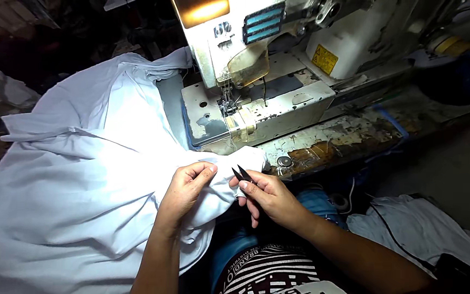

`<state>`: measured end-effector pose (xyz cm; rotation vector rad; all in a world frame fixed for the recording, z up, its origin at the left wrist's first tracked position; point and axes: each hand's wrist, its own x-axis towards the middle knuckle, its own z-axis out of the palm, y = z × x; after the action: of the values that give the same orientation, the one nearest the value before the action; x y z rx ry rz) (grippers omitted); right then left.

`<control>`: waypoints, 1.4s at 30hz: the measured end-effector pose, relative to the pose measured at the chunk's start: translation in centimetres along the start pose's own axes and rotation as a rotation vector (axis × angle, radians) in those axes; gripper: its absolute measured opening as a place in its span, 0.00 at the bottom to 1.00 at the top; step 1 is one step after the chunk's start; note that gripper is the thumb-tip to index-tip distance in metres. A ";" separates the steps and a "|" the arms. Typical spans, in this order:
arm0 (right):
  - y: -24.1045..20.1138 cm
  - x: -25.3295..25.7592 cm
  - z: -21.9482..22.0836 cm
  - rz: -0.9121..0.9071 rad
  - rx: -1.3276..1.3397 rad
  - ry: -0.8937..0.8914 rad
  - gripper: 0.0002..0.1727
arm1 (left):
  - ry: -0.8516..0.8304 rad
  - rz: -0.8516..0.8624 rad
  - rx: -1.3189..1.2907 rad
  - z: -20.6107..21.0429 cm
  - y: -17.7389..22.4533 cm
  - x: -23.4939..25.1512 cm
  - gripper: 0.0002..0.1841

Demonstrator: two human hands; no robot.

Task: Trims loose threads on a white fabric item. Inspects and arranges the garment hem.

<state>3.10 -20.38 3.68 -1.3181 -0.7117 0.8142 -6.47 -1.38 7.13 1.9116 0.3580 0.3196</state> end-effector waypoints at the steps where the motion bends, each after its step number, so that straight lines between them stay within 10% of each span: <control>1: -0.1 0.0 0.1 0.000 -0.005 -0.010 0.15 | 0.000 -0.001 -0.008 0.0 0.0 0.0 0.13; 18: 0.3 0.3 0.7 0.010 -0.024 -0.011 0.15 | 0.014 -0.042 -0.196 0.0 0.2 -0.3 0.26; 42: -0.1 0.1 0.9 -0.024 -0.072 -0.031 0.15 | -0.033 0.046 -0.085 0.1 0.2 -0.3 0.08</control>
<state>2.43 -19.79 3.94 -1.3616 -0.7864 0.7979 -6.63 -1.66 7.28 1.8417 0.2749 0.3286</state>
